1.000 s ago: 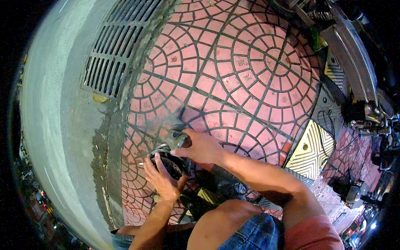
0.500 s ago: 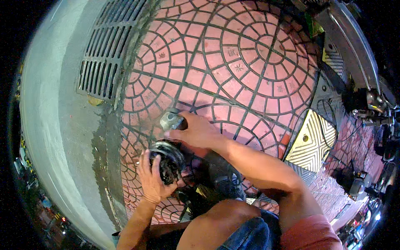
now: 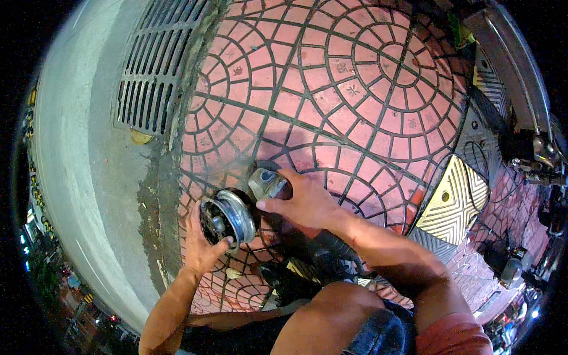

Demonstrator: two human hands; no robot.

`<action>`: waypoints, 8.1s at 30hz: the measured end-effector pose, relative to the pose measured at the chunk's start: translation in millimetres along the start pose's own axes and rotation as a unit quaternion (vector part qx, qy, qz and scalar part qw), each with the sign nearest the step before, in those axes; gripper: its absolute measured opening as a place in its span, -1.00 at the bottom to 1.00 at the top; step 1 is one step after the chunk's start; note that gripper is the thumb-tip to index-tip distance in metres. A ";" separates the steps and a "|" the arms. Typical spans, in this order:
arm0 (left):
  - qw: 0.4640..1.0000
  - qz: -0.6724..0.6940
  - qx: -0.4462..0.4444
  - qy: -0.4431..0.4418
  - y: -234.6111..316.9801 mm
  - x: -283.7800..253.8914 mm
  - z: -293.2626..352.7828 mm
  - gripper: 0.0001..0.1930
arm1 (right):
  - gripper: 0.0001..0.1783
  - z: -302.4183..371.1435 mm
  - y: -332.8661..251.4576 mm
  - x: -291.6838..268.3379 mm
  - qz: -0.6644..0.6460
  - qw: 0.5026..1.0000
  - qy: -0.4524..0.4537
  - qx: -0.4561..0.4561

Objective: The person sits on a tiled sidewalk and uses an angle grinder to smooth the surface of a metal part held in their left hand. They rotate the part to grind different sections while sparks fly from the contact point.

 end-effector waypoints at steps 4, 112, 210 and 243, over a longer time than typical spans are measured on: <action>0.990 0.113 -0.082 0.009 -19.6 0.9 -6.4 0.30 | -0.08 4.6 -10.5 -10.1 0.035 0.998 0.050 -0.007; 0.456 0.883 -0.100 0.060 105.6 10.0 79.5 -0.34 | -0.17 136.0 -158.6 62.6 -0.173 0.957 0.218 -0.085; 0.854 0.171 -0.012 0.490 97.0 -19.5 99.2 0.20 | -0.47 122.2 -157.4 50.8 -0.209 0.962 0.148 -0.098; 0.878 0.105 0.014 0.466 105.6 -21.8 105.9 0.23 | -0.16 126.1 -172.3 46.6 -0.111 0.977 0.150 -0.100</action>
Point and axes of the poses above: each hand's wrist, its own z-axis away from the middle knuckle, its own x-axis out of the palm, y = z × x, the point moved 5 cm from there along -z, towards the middle knuckle, and after that the axes turned 3 degrees about y, right-handed, at the moved point
